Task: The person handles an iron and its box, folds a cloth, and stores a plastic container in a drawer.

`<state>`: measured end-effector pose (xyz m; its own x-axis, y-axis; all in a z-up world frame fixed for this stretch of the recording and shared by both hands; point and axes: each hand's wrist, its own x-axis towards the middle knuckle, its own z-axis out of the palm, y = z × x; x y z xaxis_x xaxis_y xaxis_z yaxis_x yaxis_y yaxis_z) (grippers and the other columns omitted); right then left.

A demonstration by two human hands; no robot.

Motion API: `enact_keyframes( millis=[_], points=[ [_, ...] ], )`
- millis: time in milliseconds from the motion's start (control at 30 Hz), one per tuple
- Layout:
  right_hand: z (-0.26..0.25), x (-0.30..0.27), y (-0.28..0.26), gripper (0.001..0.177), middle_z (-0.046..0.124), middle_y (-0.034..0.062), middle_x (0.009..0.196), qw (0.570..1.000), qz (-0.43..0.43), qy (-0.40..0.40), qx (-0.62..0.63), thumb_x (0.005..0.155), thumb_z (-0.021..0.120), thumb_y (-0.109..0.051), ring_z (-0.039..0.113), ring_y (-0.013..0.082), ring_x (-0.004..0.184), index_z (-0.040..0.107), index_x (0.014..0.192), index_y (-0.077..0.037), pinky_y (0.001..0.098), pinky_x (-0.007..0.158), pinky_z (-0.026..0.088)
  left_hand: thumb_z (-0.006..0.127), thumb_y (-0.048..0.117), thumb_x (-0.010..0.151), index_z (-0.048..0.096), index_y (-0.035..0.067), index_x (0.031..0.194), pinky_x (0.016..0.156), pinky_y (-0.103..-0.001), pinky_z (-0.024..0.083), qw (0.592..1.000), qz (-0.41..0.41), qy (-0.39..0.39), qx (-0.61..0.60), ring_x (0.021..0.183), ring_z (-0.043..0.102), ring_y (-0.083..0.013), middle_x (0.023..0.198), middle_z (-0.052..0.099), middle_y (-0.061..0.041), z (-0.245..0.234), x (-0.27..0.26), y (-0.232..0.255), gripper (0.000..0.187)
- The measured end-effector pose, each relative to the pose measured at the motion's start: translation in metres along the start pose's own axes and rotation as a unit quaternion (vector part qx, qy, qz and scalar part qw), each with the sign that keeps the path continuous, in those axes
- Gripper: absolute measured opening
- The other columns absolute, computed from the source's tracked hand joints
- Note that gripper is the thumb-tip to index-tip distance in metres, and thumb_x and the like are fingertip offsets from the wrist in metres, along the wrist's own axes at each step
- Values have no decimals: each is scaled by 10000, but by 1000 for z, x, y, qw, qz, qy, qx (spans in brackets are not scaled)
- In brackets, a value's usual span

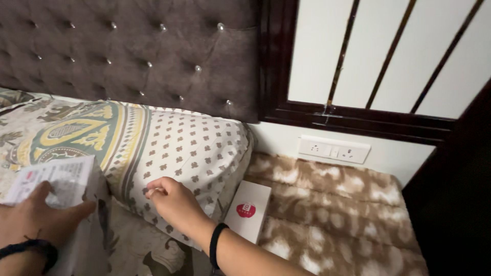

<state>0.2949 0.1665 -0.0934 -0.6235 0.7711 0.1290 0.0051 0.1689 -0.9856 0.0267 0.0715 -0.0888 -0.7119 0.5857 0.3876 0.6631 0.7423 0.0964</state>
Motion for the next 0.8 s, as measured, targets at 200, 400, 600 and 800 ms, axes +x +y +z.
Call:
enact_keyframes(
  millis=[200,400,600,800],
  points=[
    [-8,-13,-13,401,728,96,1102,1000,-4,10,-18,995,535,-303,681,185,952,652,1281,-48,322,842,523,805,595,592,578,140,1533,942,-548,566,969,3,-43,-243,1089,725,-460,1136,761,-327,-100,-24,50,1069],
    [-36,-17,-13,421,708,104,1061,993,-3,104,59,985,571,-298,656,176,916,562,1318,-41,316,772,523,803,710,649,522,391,1537,1080,-735,303,996,38,-59,-57,1354,393,-585,1498,466,-240,-180,-67,162,984],
    [-115,-30,29,399,694,125,1015,971,5,206,119,1026,533,-275,643,174,858,522,1349,-41,300,728,511,798,694,563,543,395,1468,1061,-751,305,968,114,-98,-199,1334,420,-569,1461,485,-223,-152,-81,241,986],
    [-159,-57,89,433,707,162,1112,957,76,277,-31,1022,495,-207,667,241,909,522,1436,-87,359,777,517,793,669,628,547,383,1473,1054,-751,301,960,157,-163,-164,1333,429,-541,1474,483,-197,-119,-103,295,926]
  ],
)
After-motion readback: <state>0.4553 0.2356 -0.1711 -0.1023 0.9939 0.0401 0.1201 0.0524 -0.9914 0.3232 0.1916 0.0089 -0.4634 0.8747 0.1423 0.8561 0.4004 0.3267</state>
